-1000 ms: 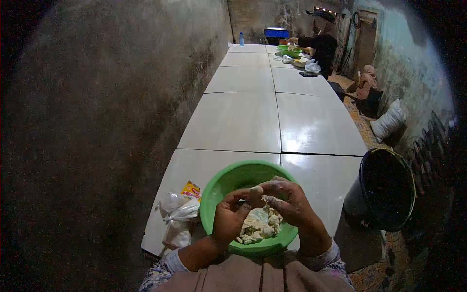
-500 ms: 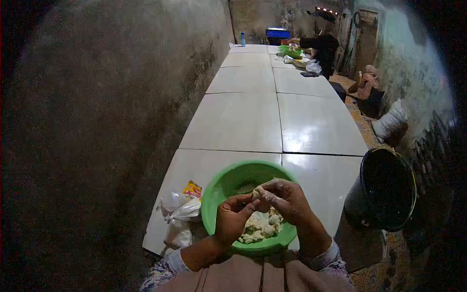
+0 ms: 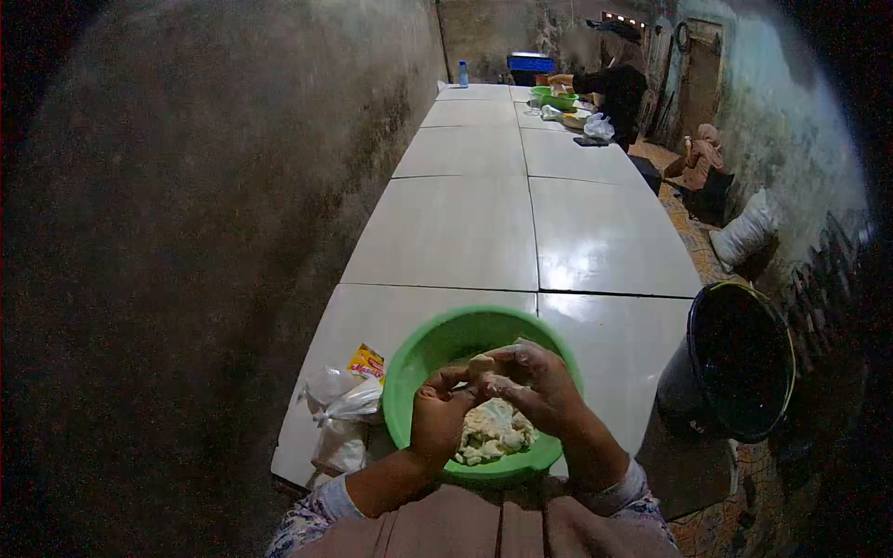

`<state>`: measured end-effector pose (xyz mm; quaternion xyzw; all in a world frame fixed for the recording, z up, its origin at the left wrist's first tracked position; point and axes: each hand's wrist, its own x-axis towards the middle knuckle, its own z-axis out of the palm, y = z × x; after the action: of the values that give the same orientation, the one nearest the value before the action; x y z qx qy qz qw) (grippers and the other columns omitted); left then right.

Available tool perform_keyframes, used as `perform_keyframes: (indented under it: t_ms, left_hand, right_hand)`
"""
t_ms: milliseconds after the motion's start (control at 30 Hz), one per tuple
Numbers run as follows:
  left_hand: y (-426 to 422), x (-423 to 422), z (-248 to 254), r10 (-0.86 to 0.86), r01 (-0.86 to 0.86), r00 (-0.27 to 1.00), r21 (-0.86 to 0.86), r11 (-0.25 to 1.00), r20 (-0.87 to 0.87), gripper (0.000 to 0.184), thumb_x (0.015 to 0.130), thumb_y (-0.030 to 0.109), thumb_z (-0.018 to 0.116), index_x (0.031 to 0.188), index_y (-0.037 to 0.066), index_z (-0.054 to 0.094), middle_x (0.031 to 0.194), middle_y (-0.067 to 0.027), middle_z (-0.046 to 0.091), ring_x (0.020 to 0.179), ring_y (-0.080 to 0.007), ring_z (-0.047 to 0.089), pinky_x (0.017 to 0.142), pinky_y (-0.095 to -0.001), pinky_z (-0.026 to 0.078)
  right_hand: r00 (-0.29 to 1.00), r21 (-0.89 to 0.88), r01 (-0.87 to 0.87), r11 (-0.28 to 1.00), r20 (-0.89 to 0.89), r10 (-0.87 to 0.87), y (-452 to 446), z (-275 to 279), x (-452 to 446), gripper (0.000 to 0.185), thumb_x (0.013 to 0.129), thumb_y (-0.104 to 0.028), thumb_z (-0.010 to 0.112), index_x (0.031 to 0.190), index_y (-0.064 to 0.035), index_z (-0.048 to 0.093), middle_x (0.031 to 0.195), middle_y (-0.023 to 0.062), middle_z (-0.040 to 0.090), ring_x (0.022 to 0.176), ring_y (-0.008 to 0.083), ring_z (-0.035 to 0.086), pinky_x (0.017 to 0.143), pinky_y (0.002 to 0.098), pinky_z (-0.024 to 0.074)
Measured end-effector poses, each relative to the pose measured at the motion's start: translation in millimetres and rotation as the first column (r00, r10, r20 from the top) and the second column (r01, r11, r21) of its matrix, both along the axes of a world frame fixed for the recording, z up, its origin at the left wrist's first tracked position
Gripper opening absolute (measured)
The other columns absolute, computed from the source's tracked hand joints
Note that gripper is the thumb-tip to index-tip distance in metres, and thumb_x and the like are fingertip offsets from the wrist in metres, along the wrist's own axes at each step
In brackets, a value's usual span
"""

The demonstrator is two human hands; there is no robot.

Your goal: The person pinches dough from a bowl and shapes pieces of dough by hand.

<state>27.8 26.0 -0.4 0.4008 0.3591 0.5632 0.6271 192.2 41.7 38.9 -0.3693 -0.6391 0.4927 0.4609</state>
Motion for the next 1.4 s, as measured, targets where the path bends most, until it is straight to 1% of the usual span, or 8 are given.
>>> perform_keyframes:
  t_ms: [67, 100, 200, 567, 700, 1067, 1233, 1400]
  left_hand:
    - [3, 0, -8, -0.027, 0.029, 0.999, 0.089, 0.996, -0.021, 0.032, 0.093, 0.010, 0.057, 0.122, -0.002, 0.052, 0.110, -0.0128, 0.063, 0.098, -0.0187, 0.062, 0.088, -0.0333, 0.052]
    - [6, 2, -7, -0.070, 0.063, 0.965, 0.035, 0.997, 0.251, 0.038, 0.094, 0.019, 0.055, 0.126, -0.001, 0.048, 0.115, -0.0156, 0.061, 0.104, -0.0208, 0.060, 0.091, -0.0358, 0.050]
    - [13, -2, -3, -0.277, 0.346, 0.699, 0.028, 0.938, 0.660, 0.062, 0.098, 0.051, 0.025, 0.137, 0.004, 0.036, 0.135, -0.0229, 0.046, 0.123, -0.0314, 0.047, 0.102, -0.0463, 0.039]
    - [20, -9, -8, -0.307, 0.492, 0.782, -0.233, 0.839, 0.543, 0.056, 0.101, 0.046, 0.022, 0.131, 0.003, 0.044, 0.131, -0.0209, 0.048, 0.122, -0.0308, 0.047, 0.103, -0.0443, 0.040]
    - [14, -8, -11, -0.298, 0.428, 0.873, -0.314, 0.848, 0.386, 0.066, 0.098, 0.054, 0.020, 0.128, 0.001, 0.045, 0.122, -0.0168, 0.056, 0.114, -0.0278, 0.056, 0.099, -0.0422, 0.044]
    - [23, -19, -12, -0.328, 0.494, 0.761, -0.172, 0.852, 0.560, 0.073, 0.095, 0.059, 0.016, 0.140, 0.003, 0.029, 0.132, -0.0238, 0.046, 0.119, -0.0331, 0.051, 0.100, -0.0422, 0.045]
    - [29, -34, -30, -0.125, 0.338, 0.821, -0.298, 0.893, 0.558, 0.062, 0.096, 0.056, 0.023, 0.130, 0.007, 0.040, 0.128, -0.0229, 0.051, 0.114, -0.0333, 0.054, 0.096, -0.0444, 0.048]
    - [27, -28, -24, -0.089, 0.305, 0.809, -0.285, 0.909, 0.581, 0.060, 0.096, 0.055, 0.030, 0.135, 0.009, 0.037, 0.118, -0.0181, 0.056, 0.101, -0.0252, 0.061, 0.086, -0.0366, 0.054]
  right_hand:
    - [0.944, 0.400, 0.131, 0.907, 0.228, -0.237, 0, 4, -2, 0.021, 0.082, -0.005, 0.067, 0.102, -0.0012, 0.063, 0.086, 0.0128, 0.061, 0.076, 0.0239, 0.064, 0.068, 0.0326, 0.0524]
    - [0.904, 0.529, 0.205, 0.823, 0.221, -0.367, 2, -1, -7, 0.018, 0.081, -0.004, 0.066, 0.098, -0.0034, 0.064, 0.085, 0.0143, 0.058, 0.070, 0.0292, 0.061, 0.063, 0.0357, 0.0516]
    - [0.910, 0.531, 0.057, 0.846, 0.320, -0.262, -1, -17, -23, 0.025, 0.076, 0.000, 0.068, 0.100, -0.0060, 0.067, 0.086, 0.0098, 0.059, 0.074, 0.0244, 0.062, 0.064, 0.0323, 0.0521]
    - [0.831, 0.368, -0.341, 0.865, 0.548, 0.095, 0, -12, -5, 0.036, 0.078, -0.007, 0.061, 0.114, -0.0059, 0.057, 0.115, 0.0154, 0.054, 0.101, 0.0355, 0.057, 0.085, 0.0412, 0.0495]
    - [0.810, 0.472, -0.112, 0.874, 0.553, -0.194, -8, 3, -17, 0.034, 0.074, -0.010, 0.066, 0.107, -0.0077, 0.062, 0.115, 0.0157, 0.054, 0.104, 0.0345, 0.056, 0.085, 0.0410, 0.0491]
    - [0.756, 0.676, -0.322, 0.663, 0.605, -0.250, -9, -16, -33, 0.028, 0.068, -0.005, 0.065, 0.095, -0.0087, 0.063, 0.096, 0.0095, 0.057, 0.092, 0.0307, 0.057, 0.072, 0.0365, 0.0492]
    - [0.484, 0.496, -0.368, 0.787, 0.824, -0.294, -30, -10, -35, 0.042, 0.070, -0.010, 0.061, 0.112, -0.0124, 0.064, 0.124, 0.0122, 0.051, 0.121, 0.0296, 0.045, 0.089, 0.0477, 0.0403]
    - [0.582, 0.451, -0.361, 0.816, 0.793, -0.180, -7, -10, -29, 0.040, 0.074, -0.017, 0.064, 0.113, -0.0194, 0.063, 0.128, 0.0086, 0.050, 0.119, 0.0308, 0.044, 0.098, 0.0475, 0.0332]
